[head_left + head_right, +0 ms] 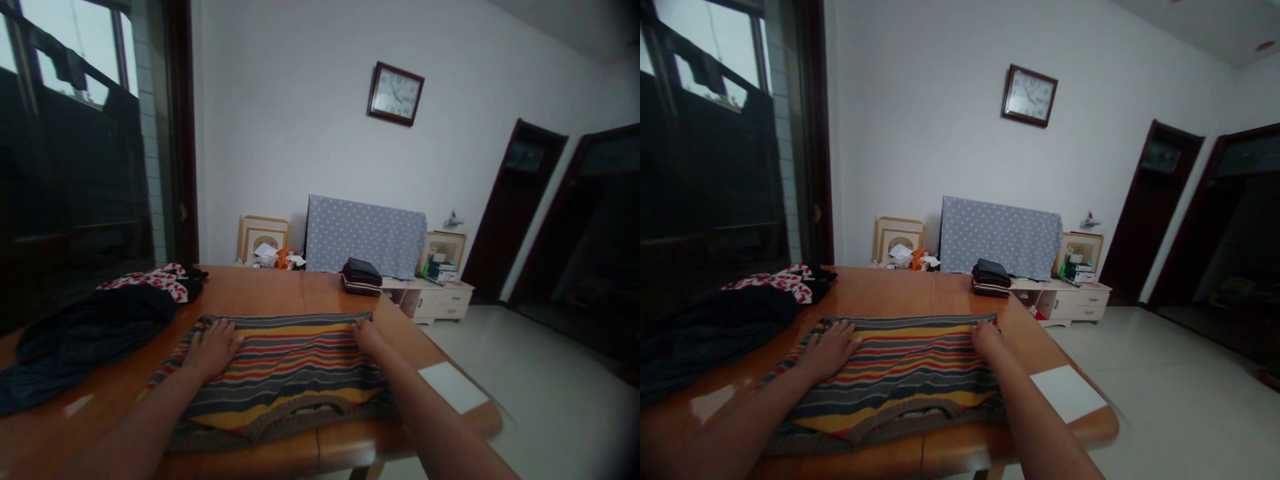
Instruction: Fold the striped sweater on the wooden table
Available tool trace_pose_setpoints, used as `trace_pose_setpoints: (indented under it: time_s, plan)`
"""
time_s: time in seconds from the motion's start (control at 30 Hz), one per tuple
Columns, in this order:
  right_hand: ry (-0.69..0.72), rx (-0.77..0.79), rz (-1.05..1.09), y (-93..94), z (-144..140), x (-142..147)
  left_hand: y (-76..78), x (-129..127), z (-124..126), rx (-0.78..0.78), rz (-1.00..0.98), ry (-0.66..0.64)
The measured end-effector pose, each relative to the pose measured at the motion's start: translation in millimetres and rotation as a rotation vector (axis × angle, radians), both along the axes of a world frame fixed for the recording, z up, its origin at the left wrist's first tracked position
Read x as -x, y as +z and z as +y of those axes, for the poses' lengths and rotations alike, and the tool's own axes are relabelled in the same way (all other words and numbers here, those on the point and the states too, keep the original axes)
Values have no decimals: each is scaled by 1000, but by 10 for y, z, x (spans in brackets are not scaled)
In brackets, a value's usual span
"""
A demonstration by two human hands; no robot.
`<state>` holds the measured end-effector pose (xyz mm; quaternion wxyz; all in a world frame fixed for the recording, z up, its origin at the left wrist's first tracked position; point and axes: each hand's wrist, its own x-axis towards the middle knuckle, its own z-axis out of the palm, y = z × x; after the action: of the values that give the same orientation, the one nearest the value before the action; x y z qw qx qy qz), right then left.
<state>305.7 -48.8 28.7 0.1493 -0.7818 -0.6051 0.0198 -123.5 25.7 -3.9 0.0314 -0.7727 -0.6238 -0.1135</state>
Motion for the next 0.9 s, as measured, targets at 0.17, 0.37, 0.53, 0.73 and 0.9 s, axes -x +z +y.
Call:
trace_pose_setpoints:
  time_s: [0.17, 0.37, 0.53, 0.73, 0.9]
  plan:
    - [5, 53, -33, -126, 196, -12, -51, -3, 6, 58, -29, 24]
    - [-59, 123, -42, -401, 128, -115, -25, 5, -4, 97, -43, 94]
    - [-59, 159, -38, -460, 112, -180, -33, 2, 8, 113, -52, 97]
    - [-55, 149, -36, -468, 107, -181, -46, 14, 25, 125, -62, 93]
    - [-68, 139, -55, -552, 138, -215, -5, -11, -67, 135, -73, 96]
